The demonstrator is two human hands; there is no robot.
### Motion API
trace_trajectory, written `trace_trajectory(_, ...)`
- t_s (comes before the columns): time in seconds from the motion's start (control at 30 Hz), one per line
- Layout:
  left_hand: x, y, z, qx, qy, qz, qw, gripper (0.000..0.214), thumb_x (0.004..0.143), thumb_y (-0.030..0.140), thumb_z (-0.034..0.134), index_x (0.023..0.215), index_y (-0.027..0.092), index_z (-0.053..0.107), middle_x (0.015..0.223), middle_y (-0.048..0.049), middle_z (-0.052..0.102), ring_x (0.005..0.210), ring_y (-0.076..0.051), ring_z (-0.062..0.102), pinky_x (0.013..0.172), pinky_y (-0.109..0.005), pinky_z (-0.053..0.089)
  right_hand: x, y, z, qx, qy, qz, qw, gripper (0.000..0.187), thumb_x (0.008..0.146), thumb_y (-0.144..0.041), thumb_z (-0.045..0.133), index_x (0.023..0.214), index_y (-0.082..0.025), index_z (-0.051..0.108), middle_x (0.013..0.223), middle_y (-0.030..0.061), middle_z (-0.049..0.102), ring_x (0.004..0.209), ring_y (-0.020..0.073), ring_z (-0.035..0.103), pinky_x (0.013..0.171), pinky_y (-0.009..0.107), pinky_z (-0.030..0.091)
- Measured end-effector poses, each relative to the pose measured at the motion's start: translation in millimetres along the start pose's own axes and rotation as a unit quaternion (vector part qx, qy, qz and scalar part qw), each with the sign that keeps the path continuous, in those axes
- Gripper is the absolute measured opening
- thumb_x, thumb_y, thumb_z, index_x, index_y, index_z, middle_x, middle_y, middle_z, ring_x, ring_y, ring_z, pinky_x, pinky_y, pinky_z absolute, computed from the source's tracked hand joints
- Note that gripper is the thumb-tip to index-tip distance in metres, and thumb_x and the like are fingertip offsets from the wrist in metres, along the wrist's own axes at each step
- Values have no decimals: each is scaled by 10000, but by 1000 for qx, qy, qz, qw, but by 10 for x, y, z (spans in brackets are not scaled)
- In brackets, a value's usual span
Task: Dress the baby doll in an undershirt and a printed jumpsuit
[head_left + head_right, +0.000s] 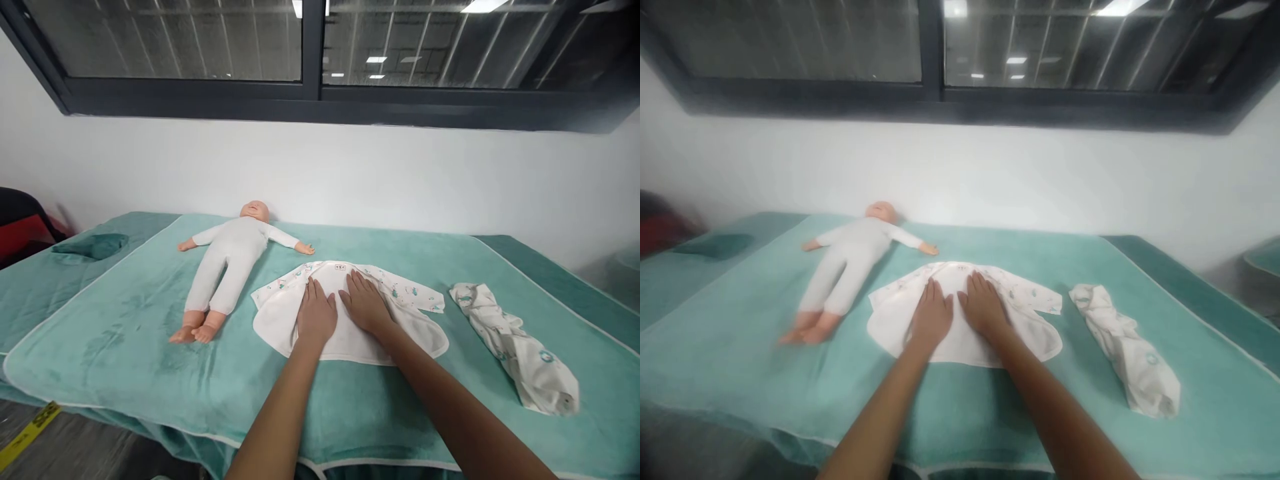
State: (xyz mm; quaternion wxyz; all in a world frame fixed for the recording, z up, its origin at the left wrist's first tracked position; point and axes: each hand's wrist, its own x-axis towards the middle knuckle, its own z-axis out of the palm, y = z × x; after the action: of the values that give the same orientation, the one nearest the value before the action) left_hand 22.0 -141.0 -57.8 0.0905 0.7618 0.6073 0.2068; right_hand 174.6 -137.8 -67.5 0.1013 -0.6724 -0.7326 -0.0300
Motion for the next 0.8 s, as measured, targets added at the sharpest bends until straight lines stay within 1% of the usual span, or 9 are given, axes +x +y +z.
trace_trajectory(0.1, -115, 7, -50, -15, -3, -14, 1000, 659, 975, 393, 276, 1474, -37, 290, 1557, -228, 290, 1468, -284, 256, 1210, -404, 246, 30, 4, 25, -4, -4, 19, 1000, 664, 999, -442, 208, 1501, -16, 294, 1575, 187, 276, 1479, 267, 198, 1179, 440, 184)
trace_trajectory(0.23, -231, 31, -127, -33, -6, -27, 999, 639, 965, 391, 324, 1473, 4, 321, 1555, -217, 304, 1470, -290, 251, 1204, -419, 259, 175, -45, 52, -9, 7, 18, 1000, 656, 995, -417, 241, 1489, 10, 298, 1560, 212, 301, 1466, 264, 232, 1178, 429, 195)
trace_trajectory(0.4, -393, 26, -147, -40, 11, -16, 999, 613, 953, 374, 372, 1465, 39, 353, 1564, -206, 290, 1466, -301, 261, 1189, -464, 291, 381, -146, 112, -5, 23, 31, 999, 639, 990, -408, 278, 1480, 0, 318, 1548, 215, 327, 1463, 283, 234, 1166, 442, 224)
trace_trajectory(0.53, -519, 5, -149, -44, 32, -10, 998, 590, 952, 353, 382, 1465, 63, 362, 1556, -184, 327, 1458, -296, 280, 1187, -468, 297, 376, -165, 114, 2, 34, 16, 999, 617, 991, -404, 288, 1468, -19, 349, 1541, 206, 346, 1454, 287, 253, 1162, 454, 233)
trace_trajectory(0.63, -563, -3, -178, -55, 34, -14, 998, 568, 947, 345, 403, 1452, 86, 386, 1542, -170, 362, 1438, -305, 318, 1161, -483, 339, 311, -183, 74, 29, 35, -21, 999, 594, 996, -390, 282, 1453, -26, 383, 1534, 197, 363, 1444, 279, 281, 1162, 440, 249)
trace_trajectory(0.7, -582, -5, -201, -69, 47, -14, 996, 529, 939, 328, 429, 1418, 103, 432, 1517, -162, 405, 1411, -313, 356, 1138, -493, 367, 284, -223, 38, 62, 22, -76, 995, 560, 1002, -381, 278, 1453, -75, 408, 1529, 155, 392, 1429, 251, 318, 1161, 414, 266)
trace_trajectory(0.77, -608, -6, -216, -93, 80, -9, 992, 419, 931, 272, 447, 1318, 132, 528, 1423, -147, 512, 1328, -301, 451, 1094, -479, 412, 290, -286, 3, 88, 5, -136, 987, 530, 1004, -381, 292, 1449, -126, 425, 1524, 116, 410, 1414, 229, 347, 1158, 399, 274)
trace_trajectory(0.8, -625, -8, -218, -107, 102, -4, 989, 352, 924, 230, 451, 1243, 148, 575, 1335, -137, 578, 1251, -286, 512, 1055, -466, 442, 309, -324, -13, 93, -2, -157, 983, 519, 1002, -376, 306, 1445, -138, 430, 1521, 110, 416, 1408, 225, 353, 1155, 398, 275)
